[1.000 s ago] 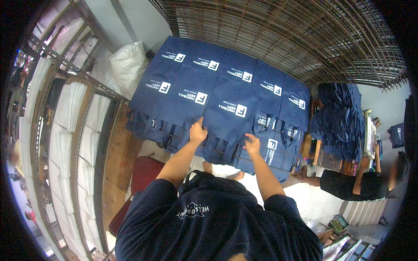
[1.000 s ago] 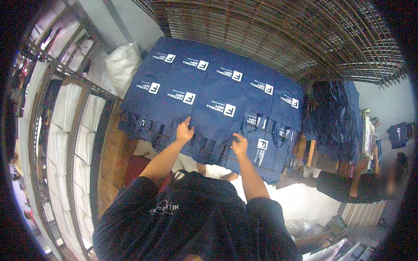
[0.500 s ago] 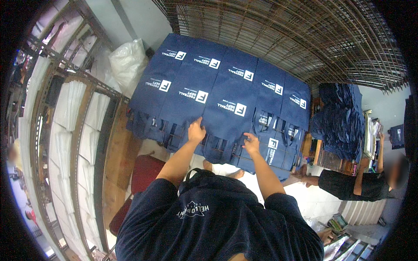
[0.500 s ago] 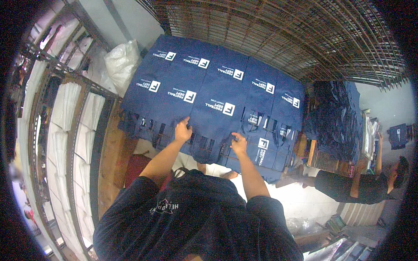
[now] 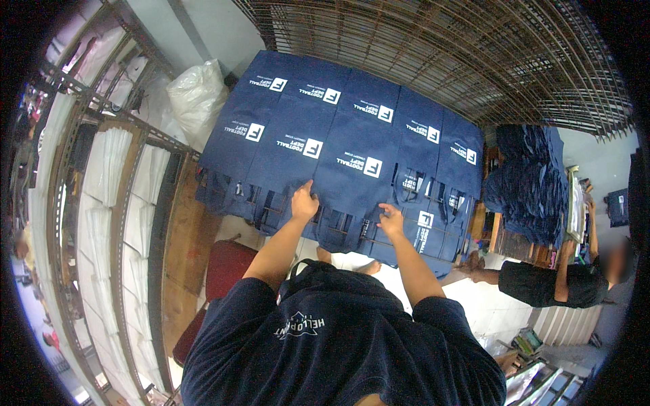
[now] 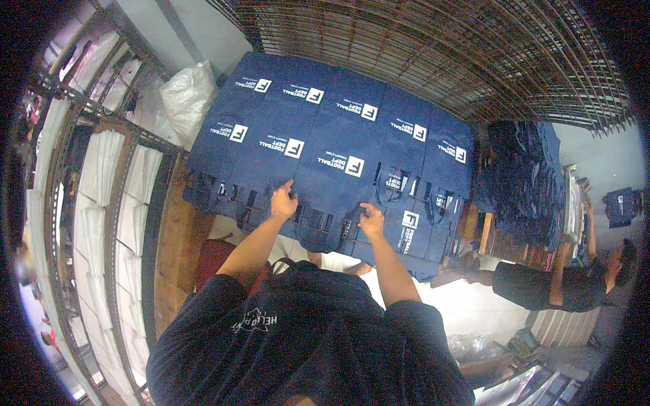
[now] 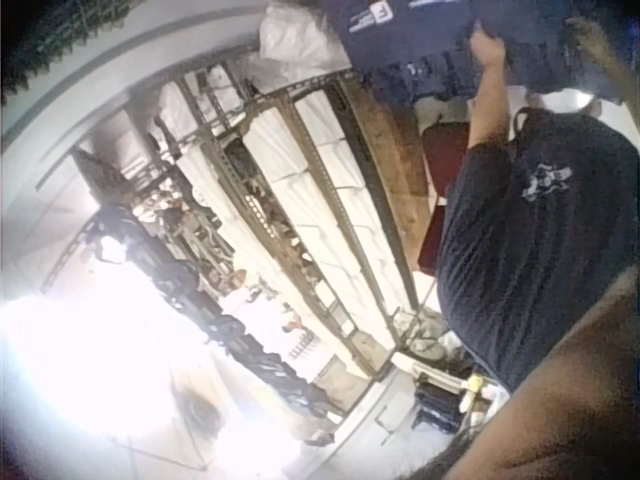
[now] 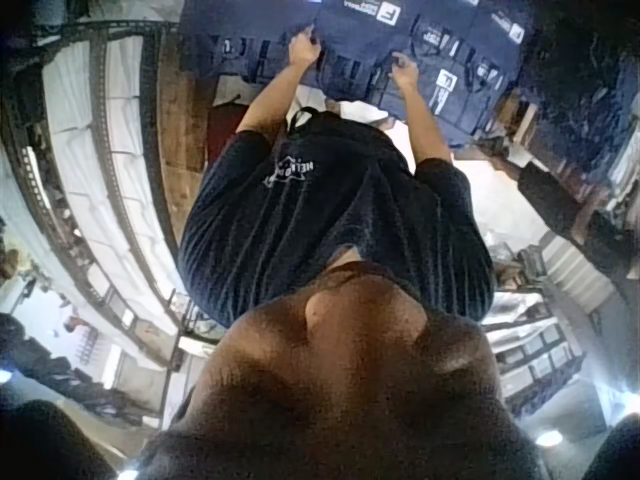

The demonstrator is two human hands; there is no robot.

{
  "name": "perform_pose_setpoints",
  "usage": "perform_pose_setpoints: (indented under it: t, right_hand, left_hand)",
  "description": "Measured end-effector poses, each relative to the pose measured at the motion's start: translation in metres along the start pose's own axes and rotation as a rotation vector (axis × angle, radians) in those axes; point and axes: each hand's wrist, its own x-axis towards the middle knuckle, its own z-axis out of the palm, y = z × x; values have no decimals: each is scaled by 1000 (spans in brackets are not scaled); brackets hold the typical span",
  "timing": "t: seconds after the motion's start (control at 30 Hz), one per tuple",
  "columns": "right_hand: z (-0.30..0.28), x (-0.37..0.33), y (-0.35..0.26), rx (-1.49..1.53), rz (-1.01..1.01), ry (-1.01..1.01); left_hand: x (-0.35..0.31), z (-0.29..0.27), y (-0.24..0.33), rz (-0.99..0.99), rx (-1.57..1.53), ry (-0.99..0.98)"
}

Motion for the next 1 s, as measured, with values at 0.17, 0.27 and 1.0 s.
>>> perform_pose_setpoints:
  t: [0.17,0.27,1.0]
  right_hand:
    - [0,5,12,23,10,-8]
    - [3,8,22,-4,-80,55]
    - [-115,-83,88,-222,-314,376]
  left_hand:
    - [1,3,-3,3,-35,5]
    - [-1,4,-3,4,-38,20]
    - [-81,-53,-54,207,-174,403]
